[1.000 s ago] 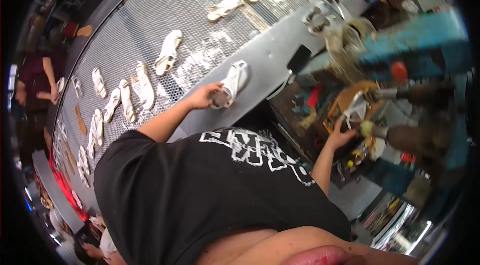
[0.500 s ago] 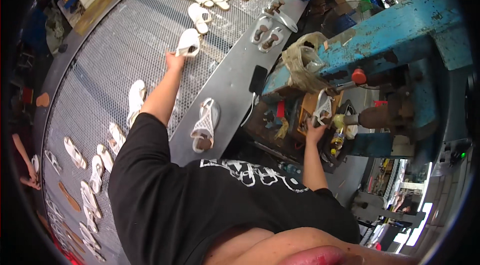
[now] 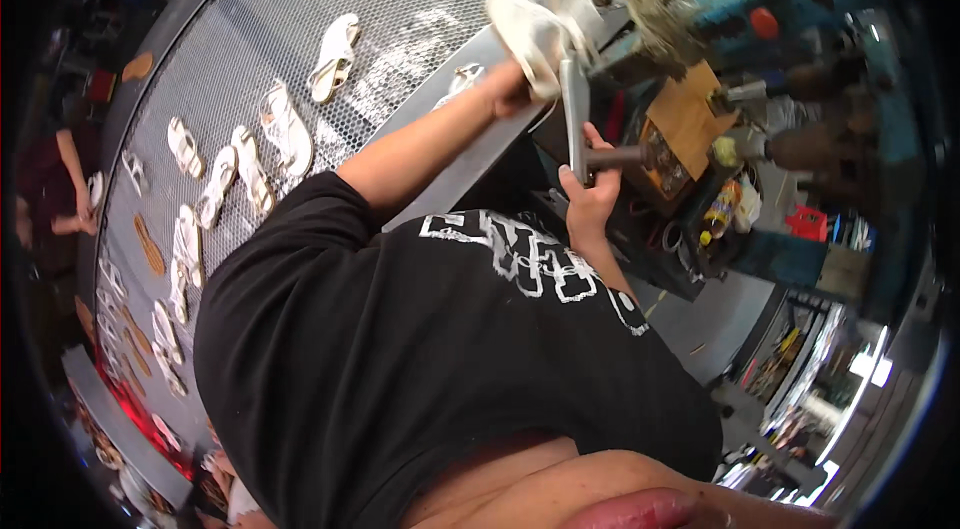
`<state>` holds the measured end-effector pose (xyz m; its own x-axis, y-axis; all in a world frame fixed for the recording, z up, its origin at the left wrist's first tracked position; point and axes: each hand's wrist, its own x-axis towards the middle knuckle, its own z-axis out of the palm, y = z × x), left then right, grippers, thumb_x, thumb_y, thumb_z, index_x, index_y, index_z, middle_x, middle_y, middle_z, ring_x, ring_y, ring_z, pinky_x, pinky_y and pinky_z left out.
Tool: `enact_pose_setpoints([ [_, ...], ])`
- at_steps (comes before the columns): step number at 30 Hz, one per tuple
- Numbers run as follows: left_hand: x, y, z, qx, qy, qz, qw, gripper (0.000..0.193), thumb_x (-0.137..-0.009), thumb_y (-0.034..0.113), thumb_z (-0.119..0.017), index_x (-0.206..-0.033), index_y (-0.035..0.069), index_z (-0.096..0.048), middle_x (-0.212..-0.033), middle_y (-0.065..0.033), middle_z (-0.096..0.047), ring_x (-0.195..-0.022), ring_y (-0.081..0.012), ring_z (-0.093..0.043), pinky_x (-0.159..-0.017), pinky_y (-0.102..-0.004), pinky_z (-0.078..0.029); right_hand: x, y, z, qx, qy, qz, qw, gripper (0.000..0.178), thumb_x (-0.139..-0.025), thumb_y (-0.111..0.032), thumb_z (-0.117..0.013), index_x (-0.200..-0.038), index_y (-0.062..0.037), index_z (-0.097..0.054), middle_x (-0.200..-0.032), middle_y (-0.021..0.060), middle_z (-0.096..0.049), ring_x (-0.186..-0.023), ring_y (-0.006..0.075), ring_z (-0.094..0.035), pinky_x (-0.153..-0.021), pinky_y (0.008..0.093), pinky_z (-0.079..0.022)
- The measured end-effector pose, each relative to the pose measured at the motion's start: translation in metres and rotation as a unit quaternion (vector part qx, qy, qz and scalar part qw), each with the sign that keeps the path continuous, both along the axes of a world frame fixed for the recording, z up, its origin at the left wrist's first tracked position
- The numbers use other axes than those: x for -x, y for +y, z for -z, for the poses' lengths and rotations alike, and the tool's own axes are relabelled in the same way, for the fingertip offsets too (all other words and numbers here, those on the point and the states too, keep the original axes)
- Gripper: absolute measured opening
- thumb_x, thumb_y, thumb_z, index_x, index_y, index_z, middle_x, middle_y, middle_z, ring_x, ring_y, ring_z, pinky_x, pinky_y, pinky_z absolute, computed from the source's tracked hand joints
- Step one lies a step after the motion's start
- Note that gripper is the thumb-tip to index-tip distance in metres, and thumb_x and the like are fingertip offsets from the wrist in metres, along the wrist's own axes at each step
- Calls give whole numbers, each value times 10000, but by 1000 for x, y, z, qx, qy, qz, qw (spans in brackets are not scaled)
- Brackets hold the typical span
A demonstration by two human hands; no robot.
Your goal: The person takes sandals from a conveyor belt, fits them onto a shoe last, shapes them using a pressing machine, and removes them by hand.
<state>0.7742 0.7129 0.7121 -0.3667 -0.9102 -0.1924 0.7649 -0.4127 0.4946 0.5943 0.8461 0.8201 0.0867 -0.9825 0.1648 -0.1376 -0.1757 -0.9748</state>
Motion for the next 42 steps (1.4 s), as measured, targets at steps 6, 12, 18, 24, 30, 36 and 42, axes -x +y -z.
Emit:
enact_pose_setpoints([
  [6, 64, 31, -20, -29, -107, -19, 994, 391, -862, 248, -474, -1147, -10, -547, -1013, -149, -639, -910, -271, -648, -767, -374, -539, 63, 42, 33, 61, 20, -61, 996, 568, -657, -11, -684, -1181, -17, -467, -1305, 151, -502, -1306, 287, -408, -1073, 391, -303],
  [12, 159, 101, -28, 223, -190, 162, 942, 557, -896, 246, -628, -1325, 7, -364, -1214, -99, -539, -1107, -165, -524, -956, -296, -416, 99, 64, 52, 11, 43, 173, 984, 564, -678, -33, -705, -1178, -19, -446, -1204, 129, -495, -1162, 247, -483, -994, 362, -372],
  [18, 181, 75, -44, 39, 25, 335, 941, 524, -962, 346, -488, -1411, 148, -303, -1313, -92, -487, -1193, -243, -503, -989, -425, -411, 143, 35, 48, 44, 83, 199, 975, 583, -681, -18, -704, -1215, -6, -469, -1201, 113, -473, -1119, 230, -483, -983, 349, -374],
  [24, 198, 80, -27, 28, 35, 235, 971, 472, -979, 240, -467, -1420, 170, -311, -1302, -67, -478, -1185, -214, -495, -973, -410, -426, 142, 35, 56, 25, 36, 218, 975, 589, -695, 0, -684, -1237, 9, -455, -1229, 116, -458, -1156, 230, -459, -1005, 352, -351],
  [30, 180, 56, -13, 37, -78, 343, 935, 411, -961, 241, -489, -1324, 64, -413, -1232, -88, -552, -1106, -232, -562, -939, -414, -446, 157, 22, 76, 27, 7, 219, 975, 598, -701, -41, -701, -1236, 6, -438, -1220, 127, -453, -1160, 233, -448, -1007, 351, -346],
  [36, 199, 45, -8, -52, 82, 288, 953, 448, -961, 271, -471, -1356, 79, -384, -1257, -101, -526, -1169, -256, -522, -989, -434, -416, 148, 23, 56, 54, 75, 187, 978, 605, -695, -58, -704, -1241, 11, -452, -1221, 141, -473, -1153, 250, -468, -1014, 369, -348],
  [42, 214, 57, -6, 116, -27, 237, 964, 454, -998, 240, -413, -1417, 110, -294, -1312, -87, -484, -1190, -242, -513, -962, -398, -457, 155, 25, 58, 35, 61, 194, 978, 605, -700, -40, -694, -1251, -8, -448, -1254, 127, -443, -1185, 238, -442, -1027, 367, -338],
])
